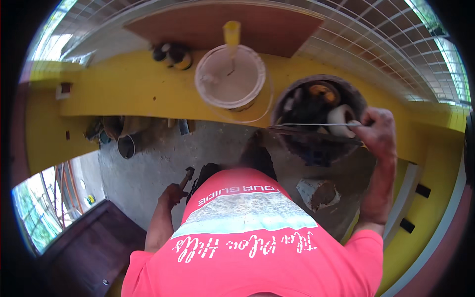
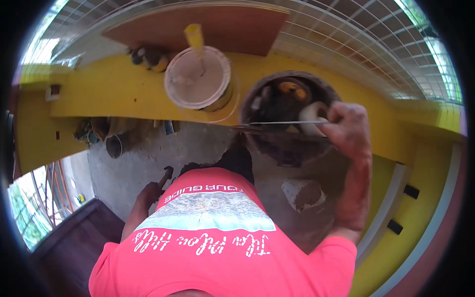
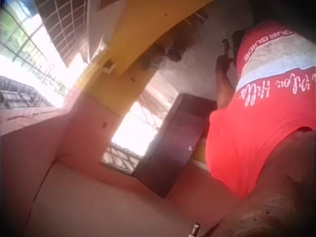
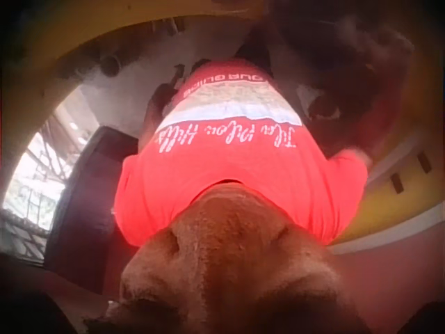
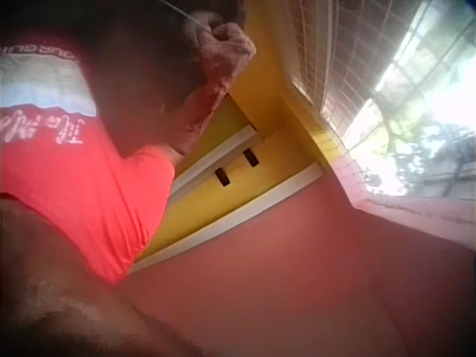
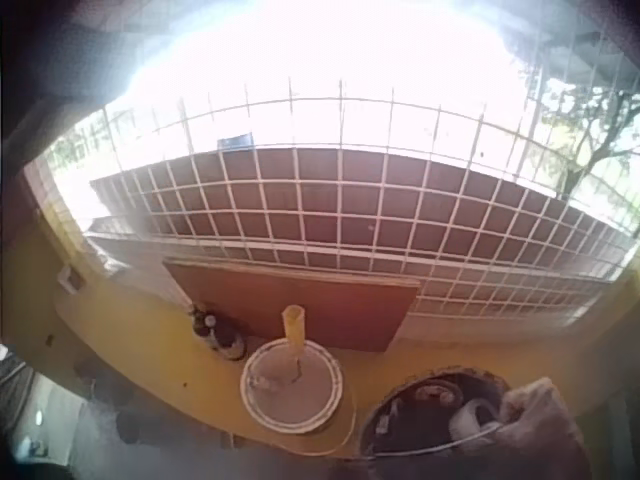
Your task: The person hammers nails into a wooden strip and fastens it to the upper wall using a hammer. They then hammer nails into an outdoor wooden bench before returning inside to nail another wooden piece to the wall corner.
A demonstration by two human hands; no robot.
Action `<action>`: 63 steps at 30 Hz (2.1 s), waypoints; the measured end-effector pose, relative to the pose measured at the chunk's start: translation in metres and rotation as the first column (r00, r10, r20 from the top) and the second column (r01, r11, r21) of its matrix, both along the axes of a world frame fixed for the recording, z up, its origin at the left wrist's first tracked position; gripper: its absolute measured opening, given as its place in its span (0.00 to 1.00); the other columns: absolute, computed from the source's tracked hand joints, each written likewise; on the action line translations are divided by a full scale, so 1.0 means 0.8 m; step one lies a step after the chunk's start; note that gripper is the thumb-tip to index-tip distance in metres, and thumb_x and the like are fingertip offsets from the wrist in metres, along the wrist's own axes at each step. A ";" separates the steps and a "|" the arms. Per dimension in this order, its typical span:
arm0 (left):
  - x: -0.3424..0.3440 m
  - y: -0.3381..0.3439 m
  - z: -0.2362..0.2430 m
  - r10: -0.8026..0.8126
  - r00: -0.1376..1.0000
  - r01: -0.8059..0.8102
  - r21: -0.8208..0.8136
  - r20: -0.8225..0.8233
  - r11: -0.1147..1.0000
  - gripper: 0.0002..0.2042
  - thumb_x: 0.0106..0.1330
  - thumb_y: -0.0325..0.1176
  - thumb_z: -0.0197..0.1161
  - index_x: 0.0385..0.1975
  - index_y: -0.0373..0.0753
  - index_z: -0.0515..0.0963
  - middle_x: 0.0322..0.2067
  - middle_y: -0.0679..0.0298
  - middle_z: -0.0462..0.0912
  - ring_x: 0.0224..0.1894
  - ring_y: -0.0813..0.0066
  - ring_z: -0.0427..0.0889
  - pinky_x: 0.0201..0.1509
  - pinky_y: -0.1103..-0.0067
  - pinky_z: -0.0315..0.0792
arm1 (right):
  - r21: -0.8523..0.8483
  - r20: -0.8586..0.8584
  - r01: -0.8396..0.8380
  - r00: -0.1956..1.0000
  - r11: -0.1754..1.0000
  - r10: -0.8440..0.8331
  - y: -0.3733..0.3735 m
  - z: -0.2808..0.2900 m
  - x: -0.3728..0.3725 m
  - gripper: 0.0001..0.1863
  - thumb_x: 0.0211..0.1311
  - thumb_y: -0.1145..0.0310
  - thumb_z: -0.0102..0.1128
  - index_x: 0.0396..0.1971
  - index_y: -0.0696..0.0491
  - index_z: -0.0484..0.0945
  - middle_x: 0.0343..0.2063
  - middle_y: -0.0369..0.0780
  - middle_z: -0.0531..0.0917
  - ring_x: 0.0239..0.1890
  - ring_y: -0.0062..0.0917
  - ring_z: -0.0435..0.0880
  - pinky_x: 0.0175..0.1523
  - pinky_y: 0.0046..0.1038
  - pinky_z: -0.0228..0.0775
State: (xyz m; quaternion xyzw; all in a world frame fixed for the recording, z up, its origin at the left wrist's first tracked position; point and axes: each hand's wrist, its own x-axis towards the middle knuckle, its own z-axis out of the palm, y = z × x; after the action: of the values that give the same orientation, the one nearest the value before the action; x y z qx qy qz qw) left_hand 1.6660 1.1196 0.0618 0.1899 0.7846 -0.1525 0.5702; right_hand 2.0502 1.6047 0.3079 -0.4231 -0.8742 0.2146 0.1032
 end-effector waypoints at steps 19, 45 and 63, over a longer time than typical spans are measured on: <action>-0.003 -0.427 -0.109 0.359 0.932 -0.358 -0.026 0.043 0.933 0.18 0.53 0.42 0.68 0.29 0.30 0.82 0.22 0.56 0.84 0.22 0.65 0.83 0.30 0.70 0.79 | -0.053 0.155 0.199 0.970 0.979 -0.189 -0.334 -0.006 -0.039 0.17 0.42 0.71 0.67 0.10 0.57 0.66 0.11 0.33 0.66 0.18 0.16 0.61 0.24 0.28 0.52; 0.123 -0.568 -0.038 0.935 0.330 -0.882 -0.396 -0.132 0.256 0.19 0.52 0.44 0.69 0.34 0.33 0.83 0.23 0.55 0.83 0.23 0.64 0.83 0.33 0.70 0.77 | -0.980 0.112 0.138 0.978 0.146 -0.175 -0.420 -0.898 -0.518 0.15 0.46 0.67 0.71 0.33 0.49 0.75 0.29 0.30 0.76 0.36 0.21 0.75 0.40 0.27 0.65; -0.045 -0.529 -0.012 0.979 -0.011 -0.989 0.143 0.201 -0.041 0.22 0.54 0.50 0.67 0.39 0.37 0.81 0.29 0.52 0.82 0.31 0.62 0.81 0.37 0.68 0.74 | -0.730 0.379 -0.001 0.832 0.684 0.405 -0.446 -0.849 -0.530 0.20 0.44 0.56 0.67 0.38 0.49 0.82 0.33 0.40 0.84 0.33 0.31 0.82 0.39 0.34 0.73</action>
State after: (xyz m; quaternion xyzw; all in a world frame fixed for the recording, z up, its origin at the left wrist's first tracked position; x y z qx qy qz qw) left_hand 1.6302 0.6967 0.0521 -0.3531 0.6861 0.3998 0.4947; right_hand 1.6265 1.2479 -0.3717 -0.3668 -0.7625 0.4206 -0.3273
